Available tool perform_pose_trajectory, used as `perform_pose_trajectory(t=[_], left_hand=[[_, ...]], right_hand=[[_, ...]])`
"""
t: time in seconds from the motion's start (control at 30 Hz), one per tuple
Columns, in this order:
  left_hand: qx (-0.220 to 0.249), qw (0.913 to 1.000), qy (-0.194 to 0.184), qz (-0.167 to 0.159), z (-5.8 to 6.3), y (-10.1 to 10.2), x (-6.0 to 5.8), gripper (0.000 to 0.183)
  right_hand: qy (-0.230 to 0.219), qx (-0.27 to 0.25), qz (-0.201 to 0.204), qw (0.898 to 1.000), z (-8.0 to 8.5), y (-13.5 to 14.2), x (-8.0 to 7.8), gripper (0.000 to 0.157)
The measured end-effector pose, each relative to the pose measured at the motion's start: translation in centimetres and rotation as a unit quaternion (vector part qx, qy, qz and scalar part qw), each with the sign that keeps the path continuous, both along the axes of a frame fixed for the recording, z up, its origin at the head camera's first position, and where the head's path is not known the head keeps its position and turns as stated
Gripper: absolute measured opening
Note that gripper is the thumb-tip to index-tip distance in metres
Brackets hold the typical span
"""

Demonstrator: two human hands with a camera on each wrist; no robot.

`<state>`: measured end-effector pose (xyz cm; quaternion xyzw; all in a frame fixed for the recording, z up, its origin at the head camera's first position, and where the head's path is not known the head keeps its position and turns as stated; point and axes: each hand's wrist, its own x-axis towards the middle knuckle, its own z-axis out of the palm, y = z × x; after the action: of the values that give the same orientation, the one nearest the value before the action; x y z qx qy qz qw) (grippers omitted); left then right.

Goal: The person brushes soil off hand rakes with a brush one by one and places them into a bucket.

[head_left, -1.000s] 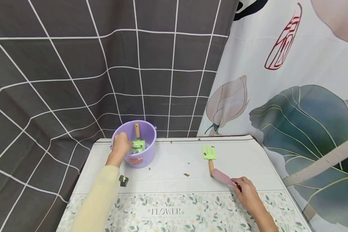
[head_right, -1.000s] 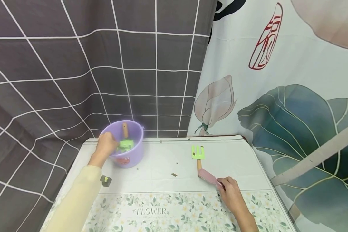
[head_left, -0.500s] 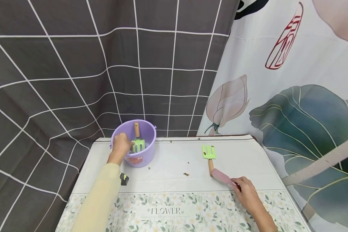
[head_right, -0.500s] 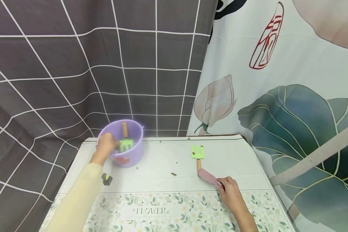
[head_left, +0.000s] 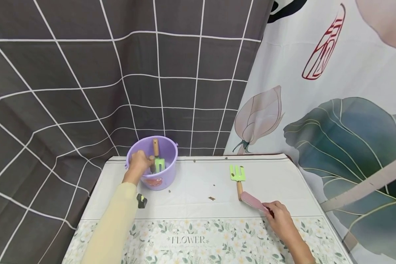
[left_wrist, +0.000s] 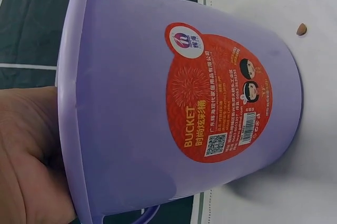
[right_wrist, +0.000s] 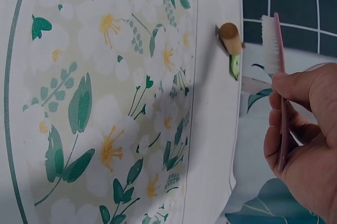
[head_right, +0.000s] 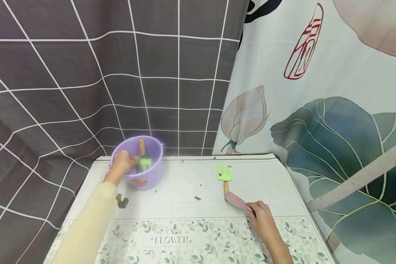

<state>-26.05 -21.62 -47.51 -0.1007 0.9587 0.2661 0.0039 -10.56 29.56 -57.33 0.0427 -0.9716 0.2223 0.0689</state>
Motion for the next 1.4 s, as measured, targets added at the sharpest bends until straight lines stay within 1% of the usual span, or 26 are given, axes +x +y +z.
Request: perform_pose_trajectory(t=[0.13,0.37,0.53,0.57,0.63,0.73,0.9,1.07,1.23,1.4], left_hand=[[0.002,1.0000,0.005,-0.005,0.0,-0.1,0.0,0.021],[0.012,0.9998,0.014,-0.012,-0.2,-0.1,0.2,0.023],[0.029,0.9993,0.019,-0.013,-0.2,0.1,0.4,0.015],[0.035,0.9992,0.018,-0.012,-0.2,0.2,0.5,0.016],[0.043,0.9988,0.017,-0.015,-0.1,0.3,0.7,0.025],[0.052,0.9981,0.026,-0.024,0.0,0.4,1.0,0.035],[0.053,0.9961,0.060,-0.038,0.2,0.6,1.7,0.040],[0.053,0.9923,0.096,-0.058,0.7,1.4,2.5,0.044],[0.064,0.9873,0.128,-0.069,1.1,2.4,3.5,0.048],[0.076,0.9803,0.168,-0.071,1.2,3.5,4.7,0.046]], right_hand=[[-0.009,-0.002,-0.007,1.000,0.1,0.2,0.0,0.029],[-0.009,-0.001,-0.007,1.000,0.4,0.5,0.0,0.029],[-0.008,-0.002,-0.009,1.000,0.6,0.4,-0.1,0.029],[-0.007,-0.001,-0.010,1.000,0.6,0.4,-0.1,0.029],[-0.006,0.001,-0.012,1.000,0.6,0.4,-0.2,0.029],[-0.004,0.001,-0.012,1.000,0.6,0.4,-0.4,0.029],[0.015,0.002,-0.002,1.000,0.8,0.7,-0.8,0.029],[0.038,-0.001,0.006,0.999,1.1,1.0,-0.9,0.028],[0.039,0.004,0.003,0.999,1.4,1.2,-1.0,0.028],[0.032,0.006,0.004,0.999,1.5,1.5,-1.3,0.028]])
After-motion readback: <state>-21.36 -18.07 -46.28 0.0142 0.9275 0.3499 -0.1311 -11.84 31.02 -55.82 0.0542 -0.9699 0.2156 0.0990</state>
